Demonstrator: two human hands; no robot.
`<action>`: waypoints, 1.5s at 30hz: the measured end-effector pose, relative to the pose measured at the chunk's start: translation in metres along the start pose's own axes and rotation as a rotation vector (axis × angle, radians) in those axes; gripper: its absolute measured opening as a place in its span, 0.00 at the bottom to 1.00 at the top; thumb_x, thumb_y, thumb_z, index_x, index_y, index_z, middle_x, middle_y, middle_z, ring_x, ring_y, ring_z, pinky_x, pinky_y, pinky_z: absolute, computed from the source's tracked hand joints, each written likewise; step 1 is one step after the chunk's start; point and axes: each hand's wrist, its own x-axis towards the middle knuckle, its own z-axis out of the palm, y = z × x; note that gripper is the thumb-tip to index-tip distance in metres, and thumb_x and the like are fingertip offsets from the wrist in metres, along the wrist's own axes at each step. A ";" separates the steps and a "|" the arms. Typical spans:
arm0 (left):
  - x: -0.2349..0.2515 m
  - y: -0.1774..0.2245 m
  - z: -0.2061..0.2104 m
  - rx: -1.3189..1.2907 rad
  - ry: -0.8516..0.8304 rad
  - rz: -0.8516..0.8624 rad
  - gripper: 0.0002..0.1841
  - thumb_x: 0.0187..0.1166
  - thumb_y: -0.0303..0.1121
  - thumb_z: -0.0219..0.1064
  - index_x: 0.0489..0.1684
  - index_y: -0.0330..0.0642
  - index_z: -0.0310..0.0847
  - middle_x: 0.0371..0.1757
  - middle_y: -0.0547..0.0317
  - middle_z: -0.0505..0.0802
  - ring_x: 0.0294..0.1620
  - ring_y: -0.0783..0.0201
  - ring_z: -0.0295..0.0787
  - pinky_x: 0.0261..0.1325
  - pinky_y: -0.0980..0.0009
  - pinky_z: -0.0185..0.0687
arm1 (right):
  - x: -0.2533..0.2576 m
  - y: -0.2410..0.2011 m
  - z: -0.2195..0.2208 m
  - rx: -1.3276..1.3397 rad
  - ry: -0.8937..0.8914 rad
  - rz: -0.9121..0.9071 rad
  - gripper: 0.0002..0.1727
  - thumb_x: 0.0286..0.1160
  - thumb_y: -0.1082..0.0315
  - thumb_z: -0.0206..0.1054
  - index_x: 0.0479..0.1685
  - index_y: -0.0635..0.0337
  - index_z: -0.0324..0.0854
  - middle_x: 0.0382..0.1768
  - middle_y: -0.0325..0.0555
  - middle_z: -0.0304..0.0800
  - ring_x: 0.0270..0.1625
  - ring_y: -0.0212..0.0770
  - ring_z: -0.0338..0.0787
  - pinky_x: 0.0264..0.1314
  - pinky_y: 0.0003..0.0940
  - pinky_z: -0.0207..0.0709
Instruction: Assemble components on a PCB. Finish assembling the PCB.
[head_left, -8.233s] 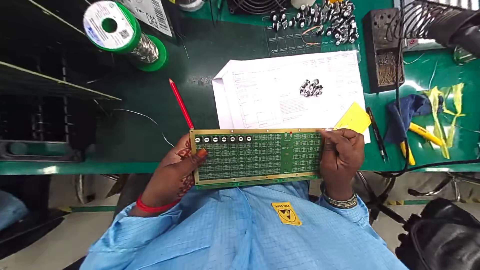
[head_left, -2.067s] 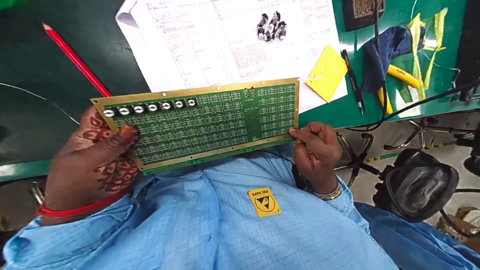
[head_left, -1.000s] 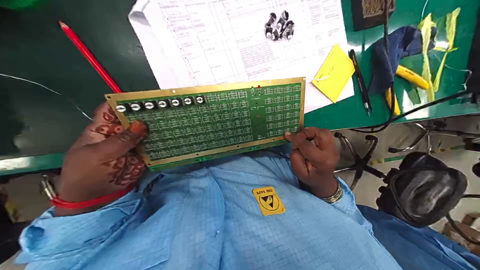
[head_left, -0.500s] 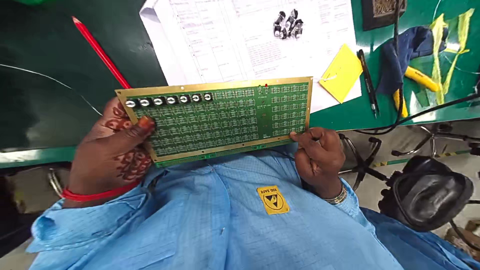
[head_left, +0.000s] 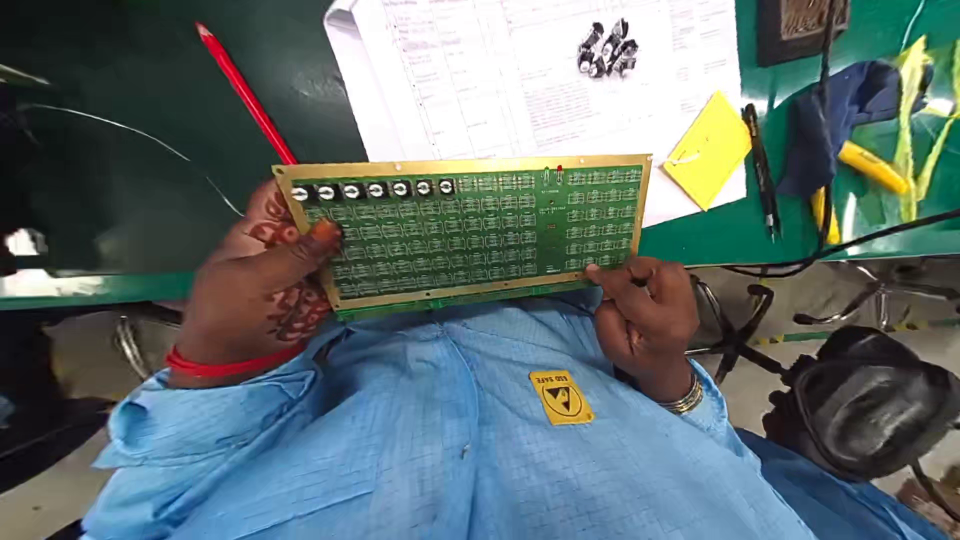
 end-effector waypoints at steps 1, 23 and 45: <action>0.000 0.001 0.002 -0.001 0.002 0.002 0.19 0.84 0.25 0.51 0.67 0.61 0.69 0.54 0.83 0.92 0.53 0.82 0.90 0.56 0.82 0.88 | 0.000 -0.001 0.000 -0.001 -0.004 -0.004 0.16 0.77 0.68 0.58 0.44 0.56 0.95 0.35 0.48 0.84 0.44 0.40 0.80 0.50 0.29 0.71; 0.002 -0.001 -0.001 -0.062 -0.041 0.011 0.19 0.84 0.24 0.51 0.68 0.58 0.69 0.56 0.79 0.92 0.56 0.79 0.90 0.60 0.79 0.88 | 0.005 -0.006 0.005 -0.007 -0.037 -0.039 0.17 0.76 0.68 0.57 0.45 0.56 0.95 0.33 0.47 0.82 0.43 0.39 0.78 0.48 0.28 0.68; 0.004 0.001 0.009 -0.246 -0.141 0.110 0.17 0.86 0.26 0.55 0.67 0.58 0.71 0.56 0.77 0.93 0.56 0.78 0.91 0.60 0.79 0.88 | 0.015 -0.005 -0.010 -0.053 0.062 -0.065 0.15 0.78 0.68 0.58 0.44 0.56 0.94 0.35 0.48 0.84 0.43 0.40 0.80 0.49 0.30 0.71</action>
